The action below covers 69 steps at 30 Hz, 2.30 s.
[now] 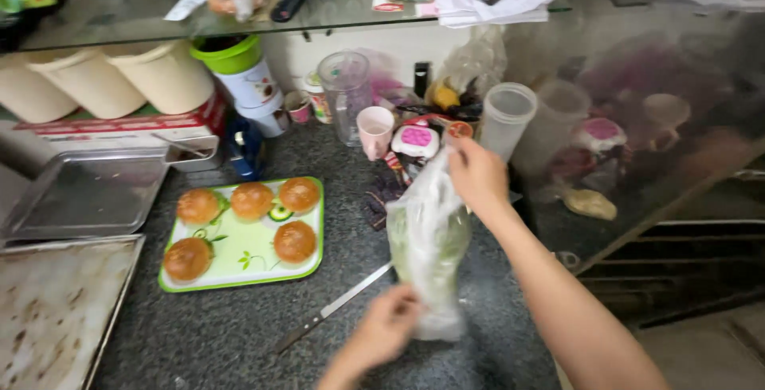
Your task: Assembling burgers by cutting lettuce and placing it into buns on a baking tray.
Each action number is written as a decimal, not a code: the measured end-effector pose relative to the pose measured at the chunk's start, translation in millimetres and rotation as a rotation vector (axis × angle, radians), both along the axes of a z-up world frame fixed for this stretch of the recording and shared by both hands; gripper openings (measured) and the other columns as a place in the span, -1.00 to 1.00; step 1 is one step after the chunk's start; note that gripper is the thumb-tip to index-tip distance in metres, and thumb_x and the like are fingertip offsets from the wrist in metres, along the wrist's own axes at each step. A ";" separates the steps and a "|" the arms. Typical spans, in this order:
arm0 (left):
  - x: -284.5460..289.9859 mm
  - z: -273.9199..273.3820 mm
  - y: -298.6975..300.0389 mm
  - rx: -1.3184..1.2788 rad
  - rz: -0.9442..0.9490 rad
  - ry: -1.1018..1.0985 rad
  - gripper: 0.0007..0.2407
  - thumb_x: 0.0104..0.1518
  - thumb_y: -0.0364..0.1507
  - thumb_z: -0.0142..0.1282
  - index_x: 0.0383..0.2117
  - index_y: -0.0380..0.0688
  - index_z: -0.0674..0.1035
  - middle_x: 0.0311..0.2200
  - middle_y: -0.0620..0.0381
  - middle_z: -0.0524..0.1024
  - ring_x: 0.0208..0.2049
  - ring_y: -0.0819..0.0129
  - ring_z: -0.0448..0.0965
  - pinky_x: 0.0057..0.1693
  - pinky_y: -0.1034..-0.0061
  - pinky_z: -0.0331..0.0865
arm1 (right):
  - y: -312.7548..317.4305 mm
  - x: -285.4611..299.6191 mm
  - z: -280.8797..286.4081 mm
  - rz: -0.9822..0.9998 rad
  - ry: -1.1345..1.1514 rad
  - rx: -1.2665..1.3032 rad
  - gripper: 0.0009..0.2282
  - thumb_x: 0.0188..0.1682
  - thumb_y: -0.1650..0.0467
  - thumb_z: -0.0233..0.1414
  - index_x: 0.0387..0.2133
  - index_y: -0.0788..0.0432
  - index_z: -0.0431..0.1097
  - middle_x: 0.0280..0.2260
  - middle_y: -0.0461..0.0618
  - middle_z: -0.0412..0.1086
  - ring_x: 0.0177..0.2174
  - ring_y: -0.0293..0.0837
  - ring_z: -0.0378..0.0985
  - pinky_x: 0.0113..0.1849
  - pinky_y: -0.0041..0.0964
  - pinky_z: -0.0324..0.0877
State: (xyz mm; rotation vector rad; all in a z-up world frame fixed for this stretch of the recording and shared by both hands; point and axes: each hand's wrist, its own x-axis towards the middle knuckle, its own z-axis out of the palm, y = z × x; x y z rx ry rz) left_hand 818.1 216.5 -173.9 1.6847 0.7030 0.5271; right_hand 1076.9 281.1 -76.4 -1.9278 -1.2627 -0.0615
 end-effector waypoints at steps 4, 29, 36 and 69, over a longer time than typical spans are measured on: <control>50.5 16.0 -20.8 0.084 -0.064 -0.031 -0.93 0.15 -0.48 0.01 -0.30 -0.18 0.49 -0.45 0.16 0.51 -0.50 0.42 0.40 -0.33 0.52 0.33 | 40.6 -49.0 9.0 0.048 -0.114 0.019 -0.82 -0.13 0.34 0.01 -0.32 0.04 0.52 -0.49 0.20 0.49 -0.50 0.31 0.50 -0.42 0.15 0.37; -16.4 11.8 149.4 0.860 0.373 0.540 -0.83 0.18 -0.39 -0.09 -0.24 0.13 0.59 -0.36 0.14 0.61 -0.17 0.19 0.60 0.02 0.27 0.35 | -102.8 21.1 -93.1 -0.195 -0.132 -0.232 -0.91 0.02 0.35 -0.07 -0.32 -0.01 0.39 -0.43 0.00 0.45 -0.33 0.10 0.58 -0.25 -0.01 0.46; -2.7 39.7 131.6 0.814 0.857 0.085 -0.79 0.25 -0.53 -0.16 -0.05 -0.31 0.44 -0.22 -0.23 0.39 -0.07 -0.19 0.40 0.14 0.13 0.22 | -62.4 -7.8 -59.3 -0.042 -0.446 0.308 -0.61 -0.09 0.48 -0.07 0.06 0.30 0.25 -0.23 0.28 0.25 -0.18 0.33 0.36 -0.07 0.09 0.26; -1.7 71.5 120.9 0.088 0.044 0.598 -0.35 0.21 -0.01 -0.30 0.35 -0.10 -0.07 0.03 -0.54 0.36 0.17 -0.36 0.31 0.31 -0.16 0.12 | -100.4 1.2 -115.4 0.062 -0.367 -0.718 -0.50 0.00 0.33 -0.08 0.27 0.01 0.05 -0.59 -0.19 0.50 -0.45 -0.23 0.61 -0.38 -0.37 0.45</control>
